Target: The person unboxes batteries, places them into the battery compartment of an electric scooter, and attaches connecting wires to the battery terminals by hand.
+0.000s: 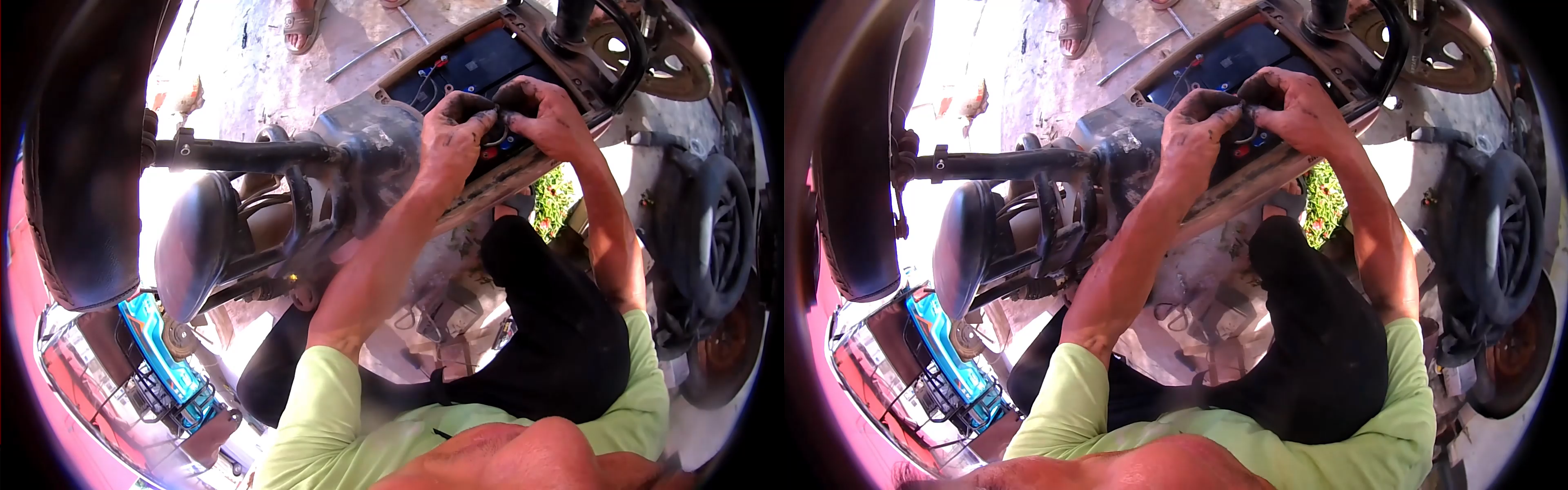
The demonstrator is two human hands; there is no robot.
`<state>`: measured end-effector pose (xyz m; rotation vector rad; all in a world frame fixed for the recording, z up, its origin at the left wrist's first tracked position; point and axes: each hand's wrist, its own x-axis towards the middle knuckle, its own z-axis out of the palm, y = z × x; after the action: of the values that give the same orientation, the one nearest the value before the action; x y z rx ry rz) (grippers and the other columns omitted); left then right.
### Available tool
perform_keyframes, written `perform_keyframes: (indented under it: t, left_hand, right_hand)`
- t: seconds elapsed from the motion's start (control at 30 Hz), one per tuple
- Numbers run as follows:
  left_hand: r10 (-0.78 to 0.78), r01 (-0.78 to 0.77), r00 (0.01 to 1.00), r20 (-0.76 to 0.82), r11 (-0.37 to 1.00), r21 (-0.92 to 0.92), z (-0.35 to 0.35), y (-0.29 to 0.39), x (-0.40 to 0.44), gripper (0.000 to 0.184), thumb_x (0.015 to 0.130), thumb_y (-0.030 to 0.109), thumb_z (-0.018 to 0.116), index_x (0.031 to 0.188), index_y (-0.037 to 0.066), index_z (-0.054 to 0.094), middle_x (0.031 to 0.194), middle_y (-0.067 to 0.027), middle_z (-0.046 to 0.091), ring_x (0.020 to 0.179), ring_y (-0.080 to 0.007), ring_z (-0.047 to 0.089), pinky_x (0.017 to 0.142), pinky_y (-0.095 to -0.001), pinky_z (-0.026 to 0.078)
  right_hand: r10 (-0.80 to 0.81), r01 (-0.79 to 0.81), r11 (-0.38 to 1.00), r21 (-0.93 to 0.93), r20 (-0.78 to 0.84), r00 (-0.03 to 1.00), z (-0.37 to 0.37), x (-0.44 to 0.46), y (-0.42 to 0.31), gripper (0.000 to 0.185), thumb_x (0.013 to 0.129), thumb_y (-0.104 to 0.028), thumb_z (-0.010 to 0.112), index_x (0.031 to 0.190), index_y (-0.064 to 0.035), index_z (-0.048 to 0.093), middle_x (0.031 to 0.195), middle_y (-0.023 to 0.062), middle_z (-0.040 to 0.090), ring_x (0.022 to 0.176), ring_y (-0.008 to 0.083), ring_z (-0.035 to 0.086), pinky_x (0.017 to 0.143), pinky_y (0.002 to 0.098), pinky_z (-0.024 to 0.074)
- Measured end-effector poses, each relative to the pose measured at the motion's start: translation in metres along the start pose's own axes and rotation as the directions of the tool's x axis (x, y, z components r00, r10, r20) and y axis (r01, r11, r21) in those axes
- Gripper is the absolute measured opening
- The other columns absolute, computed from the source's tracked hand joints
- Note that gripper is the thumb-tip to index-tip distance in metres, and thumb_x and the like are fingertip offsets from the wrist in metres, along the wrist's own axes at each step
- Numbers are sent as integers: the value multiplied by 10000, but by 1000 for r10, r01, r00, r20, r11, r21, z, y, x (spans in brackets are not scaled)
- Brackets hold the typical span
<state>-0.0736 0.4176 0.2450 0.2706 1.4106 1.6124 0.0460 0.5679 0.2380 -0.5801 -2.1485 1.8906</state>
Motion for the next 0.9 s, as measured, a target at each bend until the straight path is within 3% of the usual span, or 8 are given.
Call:
perform_keyframes:
  t: [0.07,0.17,0.27,0.37,0.47,0.67,0.77,0.9]
  left_hand:
    - [-14,14,1000,-3,1000,-7,1,2,0,112,927,11,690,1037,-10,685,954,-73,714,844,-140,674,754,-292,576]
    - [2,-1,1000,11,999,-33,0,-2,4,76,947,49,688,1016,23,670,908,-45,692,764,-126,663,584,-278,566]
    - [-18,18,1000,24,999,-34,-2,-1,4,122,917,0,696,1034,-19,670,947,-89,712,821,-156,686,739,-292,584]
    - [-1,1,1000,15,1000,-27,-3,-4,8,132,908,-1,708,1031,-26,664,928,-107,709,808,-185,694,725,-308,594]
    - [-87,88,996,13,978,-188,-4,-1,13,141,898,-2,722,1019,-34,658,902,-126,705,804,-222,709,732,-331,607]
    - [-131,157,972,193,980,-123,-21,4,21,194,913,14,711,1090,-49,663,945,-156,721,806,-246,722,779,-346,620]
    - [-105,100,978,182,994,39,-21,12,18,231,925,45,698,1139,-44,689,994,-145,737,844,-212,715,805,-318,589]
    - [-21,-123,977,210,755,645,-28,59,12,284,924,133,679,1164,-11,730,1057,-123,763,941,-193,700,864,-311,528]
  right_hand:
    - [10,-10,1000,-12,-4,1000,0,0,0,247,854,41,670,1100,20,673,953,43,715,886,101,654,813,267,536]
    - [32,-33,999,14,6,999,-1,0,-1,250,854,43,672,1103,19,669,956,46,715,884,103,657,815,266,539]
    - [55,-56,998,22,35,998,-2,-1,-3,250,855,42,676,1103,16,666,962,46,714,890,107,660,830,270,539]
    - [63,-63,998,-12,32,998,-2,-1,-4,243,861,39,674,1102,15,668,962,46,712,897,111,660,846,274,537]
    - [55,-54,998,-16,60,997,-3,0,-6,232,867,36,675,1098,10,671,963,45,712,902,112,659,856,275,534]
    - [84,-84,996,-23,17,996,-3,1,-9,203,876,28,681,1078,2,674,929,31,706,873,105,649,853,269,530]
    - [42,-42,999,9,11,999,-3,3,3,181,879,1,692,1059,-6,676,914,20,701,860,99,645,851,266,525]
    - [20,-22,994,-105,-17,1000,-3,0,0,173,878,-34,701,1047,-8,676,930,30,702,881,98,643,855,267,520]
